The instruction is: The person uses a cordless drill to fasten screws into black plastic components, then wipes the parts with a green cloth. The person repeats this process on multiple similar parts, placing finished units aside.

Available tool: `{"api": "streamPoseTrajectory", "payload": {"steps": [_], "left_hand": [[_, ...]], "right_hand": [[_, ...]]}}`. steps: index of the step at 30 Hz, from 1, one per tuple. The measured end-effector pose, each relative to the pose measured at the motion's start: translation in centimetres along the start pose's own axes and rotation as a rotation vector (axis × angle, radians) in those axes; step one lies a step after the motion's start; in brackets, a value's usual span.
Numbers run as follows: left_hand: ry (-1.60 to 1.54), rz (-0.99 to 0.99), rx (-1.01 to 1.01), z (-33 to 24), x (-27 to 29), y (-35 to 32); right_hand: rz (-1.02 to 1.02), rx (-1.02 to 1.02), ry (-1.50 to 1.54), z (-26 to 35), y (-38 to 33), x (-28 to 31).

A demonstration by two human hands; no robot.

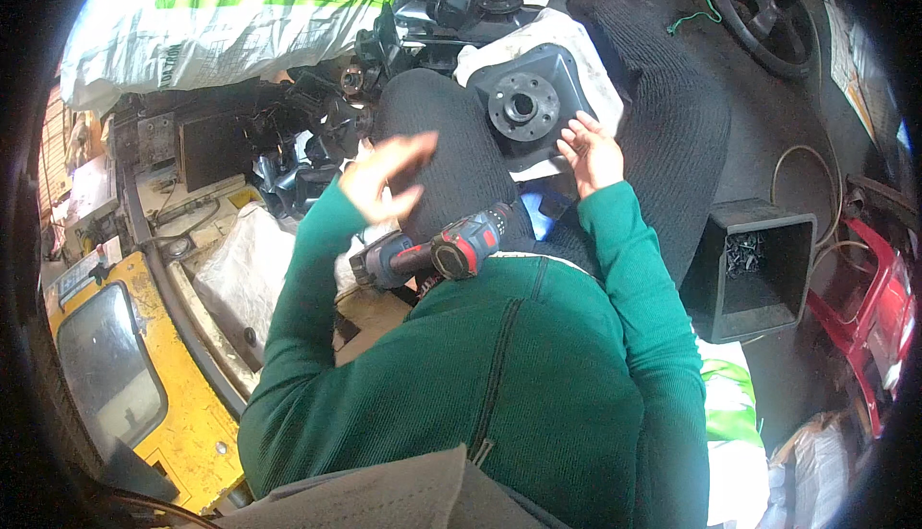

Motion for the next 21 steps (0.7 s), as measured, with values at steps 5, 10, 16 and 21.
{"api": "streamPoseTrajectory", "payload": {"steps": [5, 10, 16, 21], "left_hand": [[-0.025, 0.172, 0.262, -2.2, -8.1, -5.1], [-0.130, 0.023, 0.302, -2.1, -9.6, -2.4], [-0.384, -0.316, -0.090, -6.3, -1.7, -5.1], [-0.106, -0.136, -0.015, -8.8, -1.0, -3.4]], "right_hand": [[0.203, -0.027, 0.187, 2.2, -3.5, -4.2], [0.333, -0.046, 0.328, 3.3, -5.3, -6.5], [0.290, -0.090, 0.473, 2.0, -7.0, -7.0], [0.354, -0.124, 0.564, 1.2, -7.5, -8.9]]}}
Point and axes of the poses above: each hand's wrist, its own y-axis towards the middle knuckle, its own x-axis out of the back of the hand, z = x × y, the point moved 9 cm from there along y, towards the middle knuckle, and after that the axes turned 15 degrees about z, right-handed, at the moved point
